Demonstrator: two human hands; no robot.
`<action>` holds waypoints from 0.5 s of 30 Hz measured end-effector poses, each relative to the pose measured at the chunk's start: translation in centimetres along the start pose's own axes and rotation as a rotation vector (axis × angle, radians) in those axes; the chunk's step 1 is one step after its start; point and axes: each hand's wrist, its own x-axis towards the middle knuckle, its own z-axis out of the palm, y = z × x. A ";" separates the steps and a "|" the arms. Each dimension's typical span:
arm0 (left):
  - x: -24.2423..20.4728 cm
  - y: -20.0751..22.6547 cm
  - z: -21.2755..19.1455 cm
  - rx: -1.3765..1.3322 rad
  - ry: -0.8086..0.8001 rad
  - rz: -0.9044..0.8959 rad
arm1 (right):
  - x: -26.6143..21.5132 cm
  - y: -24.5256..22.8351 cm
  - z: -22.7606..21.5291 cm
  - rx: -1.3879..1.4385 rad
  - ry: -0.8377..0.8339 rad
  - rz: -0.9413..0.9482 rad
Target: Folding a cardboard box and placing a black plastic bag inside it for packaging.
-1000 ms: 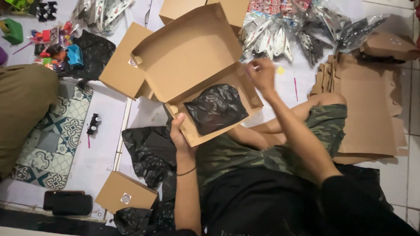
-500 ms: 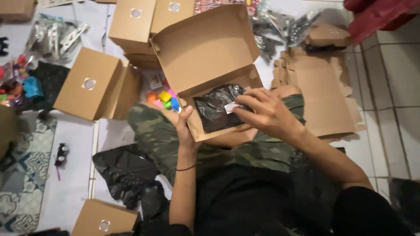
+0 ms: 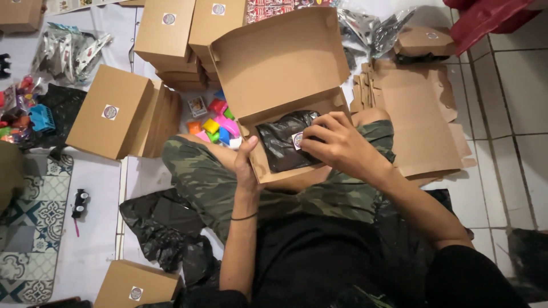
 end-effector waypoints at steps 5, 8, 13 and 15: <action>-0.7 1.2 2.0 0.007 -0.002 -0.017 | 0.1 0.3 -1.5 0.149 0.022 0.062; -1.0 1.7 2.4 0.016 0.009 0.000 | -1.0 1.3 -2.2 0.235 0.087 0.165; 0.5 0.3 -1.6 0.039 -0.002 0.007 | -3.3 3.8 -2.7 0.267 0.170 0.393; 0.3 0.6 -1.0 0.036 -0.007 0.010 | -3.8 4.4 -3.1 0.291 0.219 0.493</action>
